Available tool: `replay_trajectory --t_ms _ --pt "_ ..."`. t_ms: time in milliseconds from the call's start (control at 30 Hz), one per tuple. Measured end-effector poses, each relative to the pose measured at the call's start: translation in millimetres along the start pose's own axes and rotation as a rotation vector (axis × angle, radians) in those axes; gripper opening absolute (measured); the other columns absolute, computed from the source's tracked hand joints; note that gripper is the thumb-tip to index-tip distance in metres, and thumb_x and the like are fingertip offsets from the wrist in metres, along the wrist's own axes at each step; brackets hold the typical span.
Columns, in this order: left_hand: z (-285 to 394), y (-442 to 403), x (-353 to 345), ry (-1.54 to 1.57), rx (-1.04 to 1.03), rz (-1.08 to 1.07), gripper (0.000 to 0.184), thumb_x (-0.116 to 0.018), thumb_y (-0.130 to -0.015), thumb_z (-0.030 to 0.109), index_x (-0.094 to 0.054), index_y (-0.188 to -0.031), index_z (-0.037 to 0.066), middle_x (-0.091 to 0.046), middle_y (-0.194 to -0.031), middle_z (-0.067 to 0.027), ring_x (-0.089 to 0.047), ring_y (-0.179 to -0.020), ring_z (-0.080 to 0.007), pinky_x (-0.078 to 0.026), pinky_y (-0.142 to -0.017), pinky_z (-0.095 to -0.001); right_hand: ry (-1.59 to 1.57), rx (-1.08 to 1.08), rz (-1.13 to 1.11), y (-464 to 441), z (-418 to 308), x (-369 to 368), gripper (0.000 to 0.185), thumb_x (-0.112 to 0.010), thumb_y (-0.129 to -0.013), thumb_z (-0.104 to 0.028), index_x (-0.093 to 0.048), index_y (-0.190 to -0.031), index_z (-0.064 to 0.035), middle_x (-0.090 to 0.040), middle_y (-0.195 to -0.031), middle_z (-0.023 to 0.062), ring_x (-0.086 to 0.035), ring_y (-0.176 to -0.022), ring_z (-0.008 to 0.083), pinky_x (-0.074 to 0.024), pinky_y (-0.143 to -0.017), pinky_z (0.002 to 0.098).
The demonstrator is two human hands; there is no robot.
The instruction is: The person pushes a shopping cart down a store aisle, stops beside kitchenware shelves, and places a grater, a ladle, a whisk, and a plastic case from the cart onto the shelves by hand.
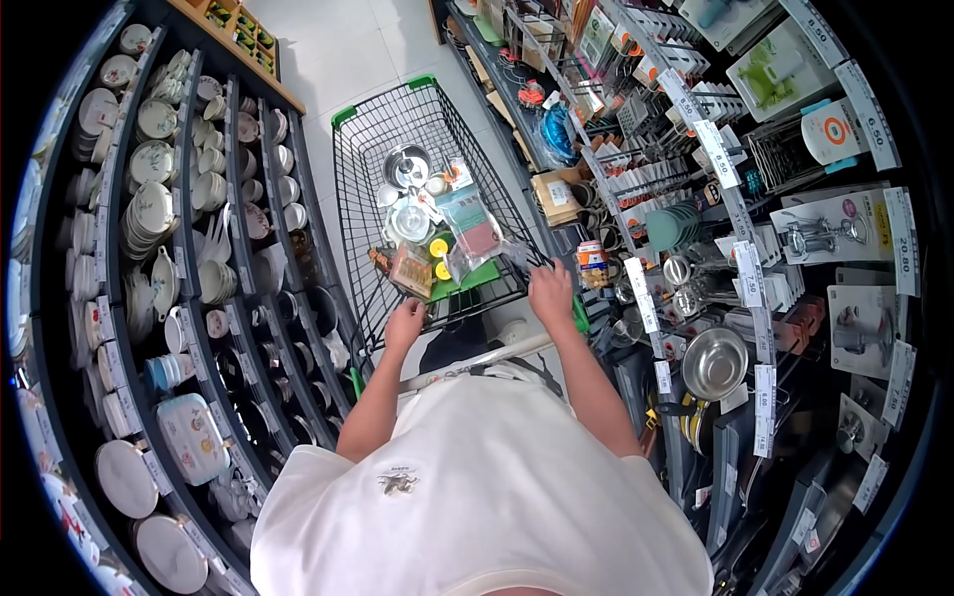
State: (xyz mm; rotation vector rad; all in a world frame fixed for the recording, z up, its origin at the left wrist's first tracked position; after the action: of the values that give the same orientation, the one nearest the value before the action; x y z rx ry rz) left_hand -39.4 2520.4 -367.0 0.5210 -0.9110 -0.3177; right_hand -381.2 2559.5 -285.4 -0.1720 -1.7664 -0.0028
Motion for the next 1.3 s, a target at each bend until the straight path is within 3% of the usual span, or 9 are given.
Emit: replay_trajectory --t_ms 267,367,500,533,667,900,1167,1200,1300 --pt "1.0 0.5 0.9 -0.066 -0.061 0.091 0.033 -0.057 -0.095 0.033 -0.071 -0.106 0.006 -0.072 -0.082 -0.0134 -0.07 -0.076 -0.0306 -0.053 -0.071 -0.0415 0.015 -0.003 -0.014 7.2 -0.4 -5.0 0.014 -0.063 -0.083 -0.015 -0.069 -0.094 -0.0072 -0.069 -0.099 0.0106 -0.052 -0.123 0.036 -0.0428 -0.098 0.0471" --pt "-3.5 -3.6 -3.7 -0.019 0.017 -0.037 0.037 -0.054 -0.094 0.038 -0.071 -0.11 0.01 -0.072 -0.102 -0.0174 -0.068 -0.098 -0.0386 -0.053 -0.083 -0.0465 0.019 -0.01 -0.044 8.3 -1.2 -4.9 0.021 -0.065 -0.082 -0.015 -0.07 -0.1 -0.007 -0.068 -0.1 0.0105 -0.052 -0.123 0.0355 -0.0425 -0.1 0.0469" --pt "-12.5 -32.6 -21.3 0.338 -0.098 -0.059 0.031 -0.06 -0.095 0.028 -0.07 -0.105 0.001 -0.073 -0.085 -0.0135 -0.07 -0.071 -0.0237 -0.053 -0.067 -0.036 -0.027 -0.012 -0.027 10.4 -3.5 -1.6 0.019 -0.064 -0.083 -0.015 -0.069 -0.099 -0.0067 -0.067 -0.099 0.0117 -0.051 -0.124 0.0369 -0.0411 -0.101 0.0475" --pt "-6.7 -36.2 -24.2 0.515 -0.057 -0.071 0.03 -0.061 -0.096 0.026 -0.07 -0.102 -0.003 -0.069 -0.077 -0.0071 -0.064 -0.063 -0.0138 -0.049 -0.06 -0.0297 -0.042 -0.015 -0.038 11.2 -4.2 -1.1 0.021 -0.065 -0.082 -0.015 -0.069 -0.101 -0.0066 -0.066 -0.1 0.0119 -0.05 -0.124 0.037 -0.0409 -0.101 0.0475" --pt "31.8 -73.8 -35.0 0.775 0.113 -0.258 0.03 -0.058 -0.099 0.029 -0.067 -0.111 0.004 -0.071 -0.097 -0.0052 -0.067 -0.078 -0.0146 -0.048 -0.062 -0.0259 -0.039 -0.029 -0.058 12.4 -4.9 -1.9 0.026 -0.066 -0.081 -0.014 -0.069 -0.106 -0.0069 -0.067 -0.104 0.0104 -0.05 -0.126 0.0361 -0.0408 -0.103 0.0473" --pt "95.5 -217.5 -83.5 1.107 0.166 -0.284 0.033 -0.056 -0.1 0.028 -0.06 -0.12 0.002 -0.07 -0.11 -0.0101 -0.069 -0.092 -0.0202 -0.056 -0.079 -0.0337 -0.047 -0.061 -0.078 6.2 -11.9 8.7 0.023 -0.065 -0.08 -0.013 -0.067 -0.101 -0.0041 -0.065 -0.102 0.0121 -0.051 -0.124 0.0378 -0.0438 -0.101 0.0478" --pt "107.4 -336.1 -182.9 1.724 0.548 -0.174 0.062 -0.066 -0.096 0.025 -0.037 -0.146 0.004 -0.044 -0.139 -0.0211 -0.049 -0.131 -0.0345 -0.053 -0.1 -0.0486 -0.067 -0.114 -0.225 0.0 -11.7 -0.3 0.031 -0.066 -0.081 -0.011 -0.065 -0.111 -0.0047 -0.063 -0.11 0.0101 -0.048 -0.129 0.0365 -0.0437 -0.1 0.0463" --pt "110.7 -345.7 -192.6 1.9 0.595 -0.253 0.071 -0.068 -0.095 0.029 -0.031 -0.154 0.016 -0.022 -0.16 -0.0178 -0.039 -0.139 -0.0387 -0.046 -0.108 -0.0515 -0.064 -0.109 -0.22 -2.4 -12.0 1.0 0.031 -0.066 -0.081 -0.011 -0.065 -0.111 -0.0048 -0.063 -0.11 0.0099 -0.049 -0.129 0.0363 -0.0436 -0.101 0.0461" --pt "103.0 -362.5 -207.2 1.976 0.528 -0.112 0.072 -0.067 -0.096 0.028 -0.028 -0.155 0.015 -0.017 -0.164 -0.0107 -0.038 -0.139 -0.0384 -0.044 -0.11 -0.0523 -0.045 -0.122 -0.203 -5.0 -11.3 0.2 0.029 -0.065 -0.078 -0.01 -0.067 -0.108 -0.0081 -0.064 -0.11 0.0059 -0.048 -0.128 0.0337 -0.044 -0.101 0.0457"
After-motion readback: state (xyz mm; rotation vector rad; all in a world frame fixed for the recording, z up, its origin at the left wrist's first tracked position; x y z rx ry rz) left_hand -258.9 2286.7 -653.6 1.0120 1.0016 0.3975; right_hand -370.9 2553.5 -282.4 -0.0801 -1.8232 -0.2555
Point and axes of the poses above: each hand's wrist, its own y-axis away from the middle knuckle, its own x-axis out of the back of the hand, z = x × y, the point moved 8 cm from there along -y, towards the middle knuckle
